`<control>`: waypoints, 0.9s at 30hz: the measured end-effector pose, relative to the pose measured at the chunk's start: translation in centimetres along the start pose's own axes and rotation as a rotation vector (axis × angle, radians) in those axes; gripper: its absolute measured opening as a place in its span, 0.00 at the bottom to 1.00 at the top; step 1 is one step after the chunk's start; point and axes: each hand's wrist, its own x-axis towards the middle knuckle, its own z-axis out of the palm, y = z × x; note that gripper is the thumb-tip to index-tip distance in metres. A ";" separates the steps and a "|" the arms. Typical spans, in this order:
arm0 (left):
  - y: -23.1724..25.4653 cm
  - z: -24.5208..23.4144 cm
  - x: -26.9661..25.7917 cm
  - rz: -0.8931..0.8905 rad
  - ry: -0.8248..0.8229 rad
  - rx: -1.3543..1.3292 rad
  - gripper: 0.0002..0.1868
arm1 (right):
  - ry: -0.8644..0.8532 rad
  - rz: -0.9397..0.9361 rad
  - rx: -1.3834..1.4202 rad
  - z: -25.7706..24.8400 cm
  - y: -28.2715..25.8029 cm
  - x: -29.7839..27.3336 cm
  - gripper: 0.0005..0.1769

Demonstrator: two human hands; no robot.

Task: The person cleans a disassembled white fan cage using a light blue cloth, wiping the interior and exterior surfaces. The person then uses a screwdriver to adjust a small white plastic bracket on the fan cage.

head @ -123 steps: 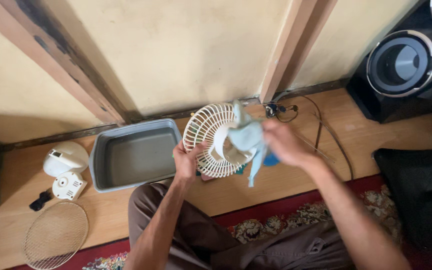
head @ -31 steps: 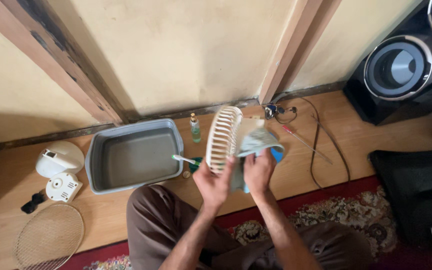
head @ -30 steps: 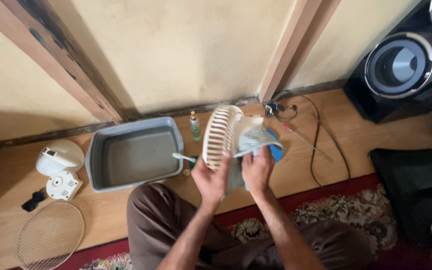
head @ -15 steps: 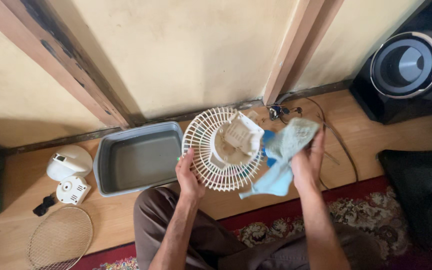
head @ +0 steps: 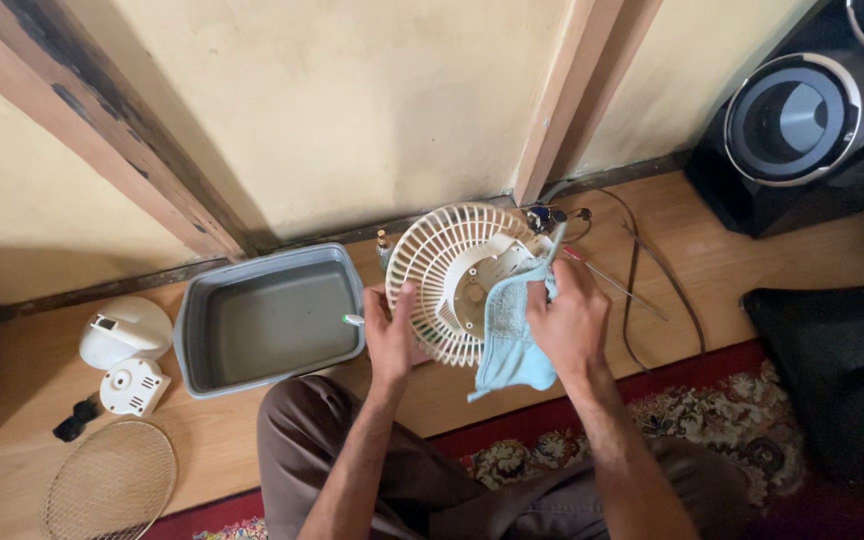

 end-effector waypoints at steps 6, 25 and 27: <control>5.4 1.4 -3.1 0.871 -0.049 0.706 0.14 | 0.122 -0.032 -0.056 1.1 0.8 -1.5 0.05; 3.8 6.0 -0.6 -0.658 -0.171 -0.734 0.23 | 0.098 -0.198 0.519 2.5 -0.5 -5.4 0.10; 3.5 5.4 -0.2 -0.705 -0.092 -0.719 0.25 | 0.197 0.125 0.615 1.9 0.7 -5.5 0.07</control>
